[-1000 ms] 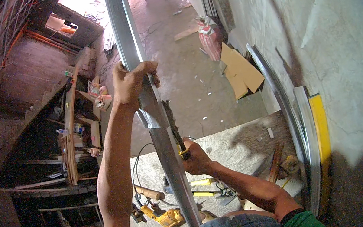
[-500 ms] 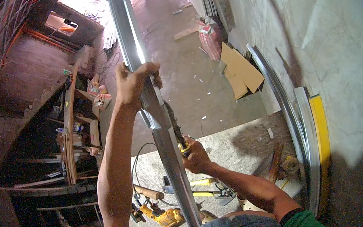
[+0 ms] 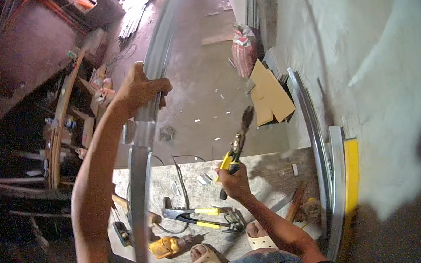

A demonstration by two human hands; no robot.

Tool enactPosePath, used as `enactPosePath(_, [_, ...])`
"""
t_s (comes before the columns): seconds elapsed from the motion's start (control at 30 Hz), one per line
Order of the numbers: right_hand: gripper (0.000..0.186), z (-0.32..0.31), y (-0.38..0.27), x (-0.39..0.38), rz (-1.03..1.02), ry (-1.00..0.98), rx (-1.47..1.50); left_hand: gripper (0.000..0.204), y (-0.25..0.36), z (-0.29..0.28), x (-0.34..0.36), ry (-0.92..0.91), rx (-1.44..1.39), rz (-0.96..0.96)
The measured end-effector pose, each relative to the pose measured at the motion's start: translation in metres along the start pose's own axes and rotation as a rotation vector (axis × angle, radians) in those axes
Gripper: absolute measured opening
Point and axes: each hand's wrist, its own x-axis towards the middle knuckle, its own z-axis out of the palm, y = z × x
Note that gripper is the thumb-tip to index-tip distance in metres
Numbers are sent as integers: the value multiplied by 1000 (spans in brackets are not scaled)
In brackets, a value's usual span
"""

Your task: The person cuts a metal stud using shears, making multiple precise cuts to the edges and center of the metal piece.

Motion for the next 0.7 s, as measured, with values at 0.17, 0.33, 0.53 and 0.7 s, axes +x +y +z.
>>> enactPosePath(0.17, [13, -51, -19, 0, -274, -85, -114, 38, -19, -43, -40, -38, 275, -69])
enactPosePath(0.33, [45, -86, -80, -13, -324, -151, -119, 49, -51, -89, -88, -193, 692, -41])
enactPosePath(0.53, [60, -87, -179, -43, -216, -399, -188, 40, -91, -91, -158, -562, 1015, 76])
enactPosePath(0.7, [59, -67, -196, -65, 43, -585, -333, 33, -120, -42, -201, -868, 990, 96])
